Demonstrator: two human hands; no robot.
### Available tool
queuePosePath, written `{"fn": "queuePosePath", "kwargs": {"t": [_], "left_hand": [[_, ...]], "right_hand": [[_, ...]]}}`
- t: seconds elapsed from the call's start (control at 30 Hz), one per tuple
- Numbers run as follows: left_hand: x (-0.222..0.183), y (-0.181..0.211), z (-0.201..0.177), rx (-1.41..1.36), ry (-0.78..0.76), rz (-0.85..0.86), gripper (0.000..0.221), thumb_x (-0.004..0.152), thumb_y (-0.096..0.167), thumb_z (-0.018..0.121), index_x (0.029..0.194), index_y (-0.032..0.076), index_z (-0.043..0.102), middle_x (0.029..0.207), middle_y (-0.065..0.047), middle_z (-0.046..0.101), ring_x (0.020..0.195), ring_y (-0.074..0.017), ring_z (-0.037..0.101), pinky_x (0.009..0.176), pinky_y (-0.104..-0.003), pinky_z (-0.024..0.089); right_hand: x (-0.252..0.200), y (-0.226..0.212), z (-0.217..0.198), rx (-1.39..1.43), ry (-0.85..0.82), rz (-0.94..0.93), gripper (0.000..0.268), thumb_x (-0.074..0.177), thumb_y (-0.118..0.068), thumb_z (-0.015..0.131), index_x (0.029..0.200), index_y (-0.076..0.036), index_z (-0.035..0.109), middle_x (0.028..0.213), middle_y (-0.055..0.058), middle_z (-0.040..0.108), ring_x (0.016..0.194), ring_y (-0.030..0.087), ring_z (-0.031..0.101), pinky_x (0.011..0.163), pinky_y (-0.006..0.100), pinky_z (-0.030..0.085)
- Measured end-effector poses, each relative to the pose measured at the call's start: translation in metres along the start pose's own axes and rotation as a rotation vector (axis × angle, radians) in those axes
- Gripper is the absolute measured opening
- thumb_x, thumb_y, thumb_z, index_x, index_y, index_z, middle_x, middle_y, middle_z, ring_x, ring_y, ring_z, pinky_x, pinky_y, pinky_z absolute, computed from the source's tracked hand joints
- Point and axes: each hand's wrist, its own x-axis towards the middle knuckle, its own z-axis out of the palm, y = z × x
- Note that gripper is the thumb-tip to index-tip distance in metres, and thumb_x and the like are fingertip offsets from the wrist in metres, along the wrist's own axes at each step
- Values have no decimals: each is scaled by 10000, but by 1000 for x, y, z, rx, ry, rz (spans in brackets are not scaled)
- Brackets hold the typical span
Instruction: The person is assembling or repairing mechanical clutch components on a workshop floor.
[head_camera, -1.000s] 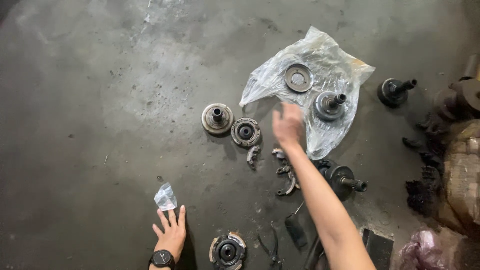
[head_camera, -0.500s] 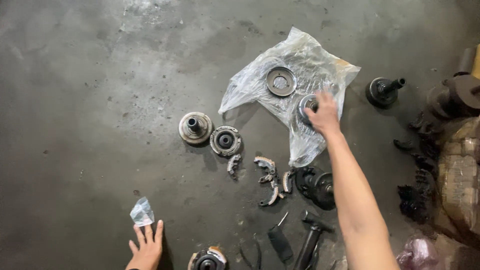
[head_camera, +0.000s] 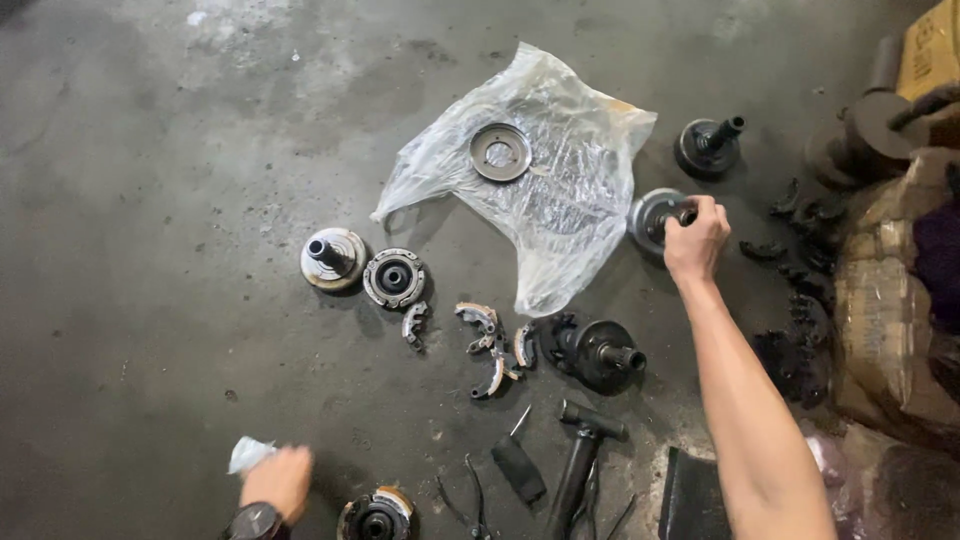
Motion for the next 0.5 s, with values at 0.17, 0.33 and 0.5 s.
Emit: {"fn": "queuePosePath", "kwargs": {"t": [0.17,0.33,0.5], "left_hand": [[-58,74,-197,-361,359,-65,1047,749,120,854,1572,78,208,1644,-243,187,1497,-481,263,1148,-630,380],[-17,79,-216,-488,176,-169,1452,555,171,1038,1610,124,41,1670,-274,-60,1533,-543,38,1132,-755,269],[14,73,-192,-570,172,-92,1571,470,142,1065,1598,74,-26,1609,-402,-174,1469,-664,-34,1075,-792,294]], "right_hand": [[-16,43,10,-110,-54,26,358,838,-64,742,1176,15,657,1129,243,646,1071,441,620,954,518,476],[18,-47,13,-325,147,-403,378,840,-143,763,1175,11,676,1227,206,676,1151,405,618,950,492,459],[21,-145,108,134,-87,-707,130,889,-40,687,1007,-22,737,960,152,687,956,345,641,865,439,531]]}}
